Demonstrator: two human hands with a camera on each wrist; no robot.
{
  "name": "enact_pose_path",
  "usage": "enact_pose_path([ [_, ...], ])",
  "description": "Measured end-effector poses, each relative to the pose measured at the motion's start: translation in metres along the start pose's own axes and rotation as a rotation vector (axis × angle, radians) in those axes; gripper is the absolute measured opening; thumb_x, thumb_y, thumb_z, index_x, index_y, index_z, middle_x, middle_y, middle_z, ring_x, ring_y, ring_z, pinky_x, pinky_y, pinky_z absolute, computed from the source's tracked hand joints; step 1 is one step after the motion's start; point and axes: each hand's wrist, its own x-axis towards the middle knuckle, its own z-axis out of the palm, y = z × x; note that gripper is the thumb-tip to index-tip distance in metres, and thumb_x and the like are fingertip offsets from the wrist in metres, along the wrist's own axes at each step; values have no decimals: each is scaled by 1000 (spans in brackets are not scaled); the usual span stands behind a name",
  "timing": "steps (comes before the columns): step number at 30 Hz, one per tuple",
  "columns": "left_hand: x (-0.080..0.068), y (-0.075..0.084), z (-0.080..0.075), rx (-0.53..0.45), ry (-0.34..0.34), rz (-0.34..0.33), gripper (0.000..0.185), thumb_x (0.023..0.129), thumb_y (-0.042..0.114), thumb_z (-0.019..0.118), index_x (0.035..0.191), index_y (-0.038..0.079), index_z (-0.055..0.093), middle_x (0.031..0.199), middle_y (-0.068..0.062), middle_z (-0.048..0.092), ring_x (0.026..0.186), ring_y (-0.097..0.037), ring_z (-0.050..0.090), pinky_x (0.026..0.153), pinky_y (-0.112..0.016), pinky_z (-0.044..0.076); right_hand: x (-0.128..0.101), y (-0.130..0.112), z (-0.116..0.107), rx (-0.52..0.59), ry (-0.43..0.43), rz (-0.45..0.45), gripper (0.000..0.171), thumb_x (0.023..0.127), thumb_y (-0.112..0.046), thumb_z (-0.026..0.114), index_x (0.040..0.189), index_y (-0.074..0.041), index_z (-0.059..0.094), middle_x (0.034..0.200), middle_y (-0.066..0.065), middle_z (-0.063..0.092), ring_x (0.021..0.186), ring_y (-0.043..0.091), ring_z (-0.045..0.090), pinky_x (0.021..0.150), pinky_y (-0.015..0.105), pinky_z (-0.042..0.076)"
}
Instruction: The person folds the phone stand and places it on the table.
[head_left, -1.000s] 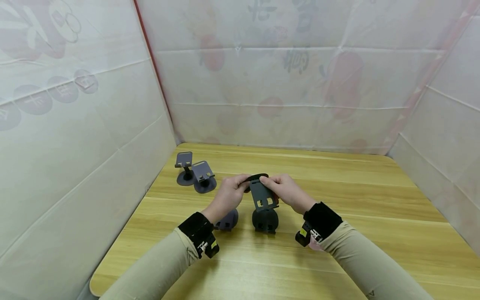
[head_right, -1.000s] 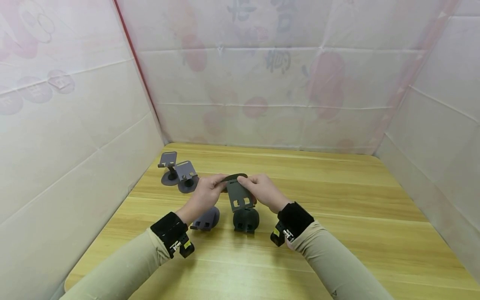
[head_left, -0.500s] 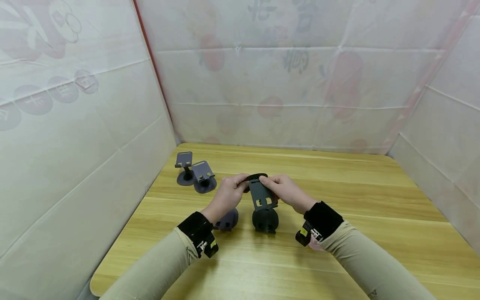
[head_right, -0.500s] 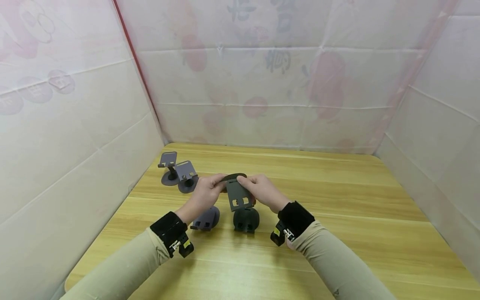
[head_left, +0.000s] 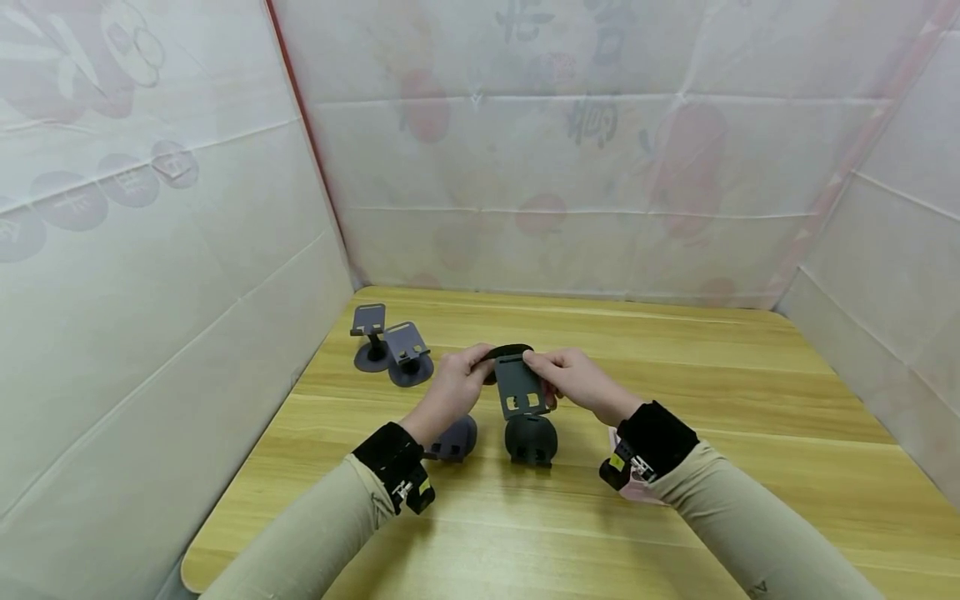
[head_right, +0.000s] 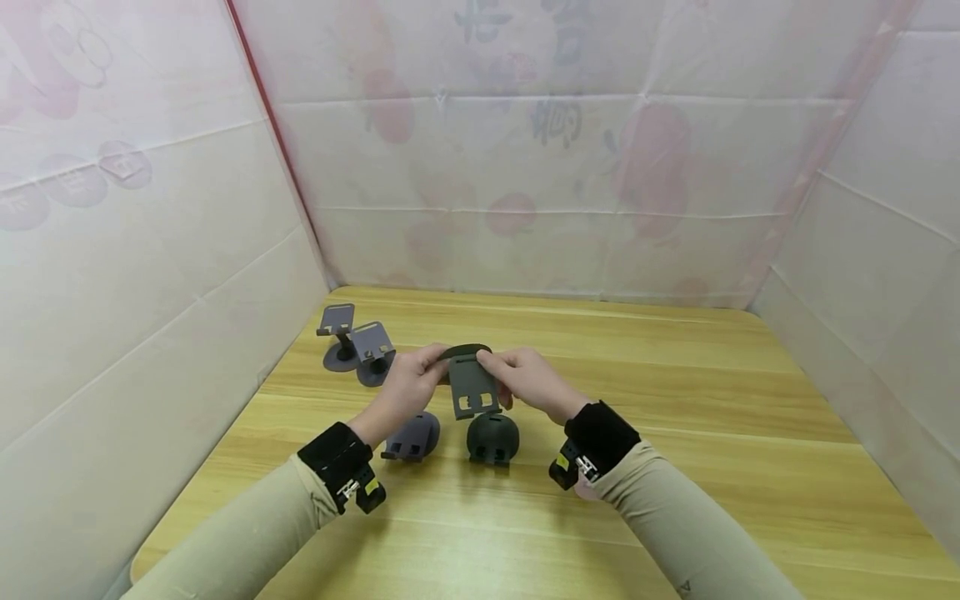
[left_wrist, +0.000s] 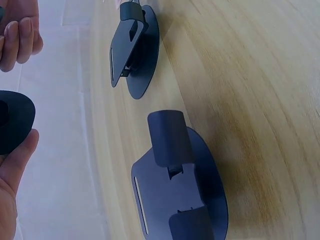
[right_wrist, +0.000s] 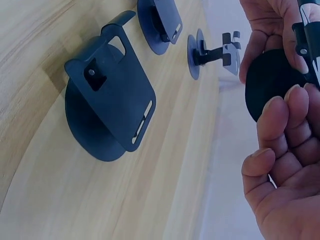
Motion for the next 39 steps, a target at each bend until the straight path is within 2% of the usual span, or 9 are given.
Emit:
enact_pose_path([
  [3,-1,-2,-2,-10,9,-20,18,106,6,55,111,5,72,103,-11,76,81,-20,72,73,-37,61,-1,-1,-1,-3,-18,-17,59,103,-59,50,82,-6,63,73,8,60,73,29,58,77,39,48],
  [6,-1,-5,-3,-1,20,-22,17,105,5,56,111,6,72,100,-10,75,75,-18,69,70,-33,59,-3,0,-3,4,-43,-33,57,103,-56,52,82,-4,62,75,10,59,75,34,58,77,39,48],
  [11,-1,-6,-7,43,33,-22,16,106,6,56,108,8,72,92,-5,72,62,-11,56,60,-27,47,-6,1,-4,1,-74,-50,54,103,-51,57,88,0,64,79,10,61,78,35,60,77,40,50],
  [12,-1,-6,-7,43,32,-27,17,106,6,55,108,9,72,92,-4,72,62,-10,56,60,-27,47,-7,2,-5,-5,-82,-53,53,102,-51,59,87,0,64,79,10,62,77,30,60,78,40,50],
  [18,-1,-5,-9,26,36,-42,18,106,6,55,108,8,72,94,-6,74,68,-8,63,65,-27,53,-8,4,-6,-24,-137,-51,44,99,-49,65,88,-6,64,76,10,64,81,31,62,83,41,49],
  [23,0,-5,-8,20,38,-42,16,106,6,56,107,8,72,94,-6,74,71,-11,66,66,-27,55,-6,6,-4,-25,-168,-42,40,98,-44,68,93,-4,65,78,9,65,84,38,64,85,39,50],
  [27,0,-5,-7,15,38,-30,15,105,7,57,107,6,72,94,-7,74,74,-17,69,65,-26,55,-5,7,-2,-23,-171,-54,37,98,-39,69,88,-4,63,82,8,65,82,36,64,85,41,52],
  [34,-2,-4,-6,-14,44,-24,15,105,6,58,106,5,72,94,-9,75,78,-30,72,62,-27,53,-5,4,-1,-72,-163,-56,34,100,-36,68,84,-8,61,79,6,62,73,24,58,76,36,48],
  [39,-1,-2,-5,-17,48,-45,15,105,6,58,103,6,72,92,-8,75,76,-23,71,62,-27,53,-6,-1,-1,-115,-154,-45,36,100,-36,68,79,-9,58,69,1,58,66,20,48,67,34,38],
])
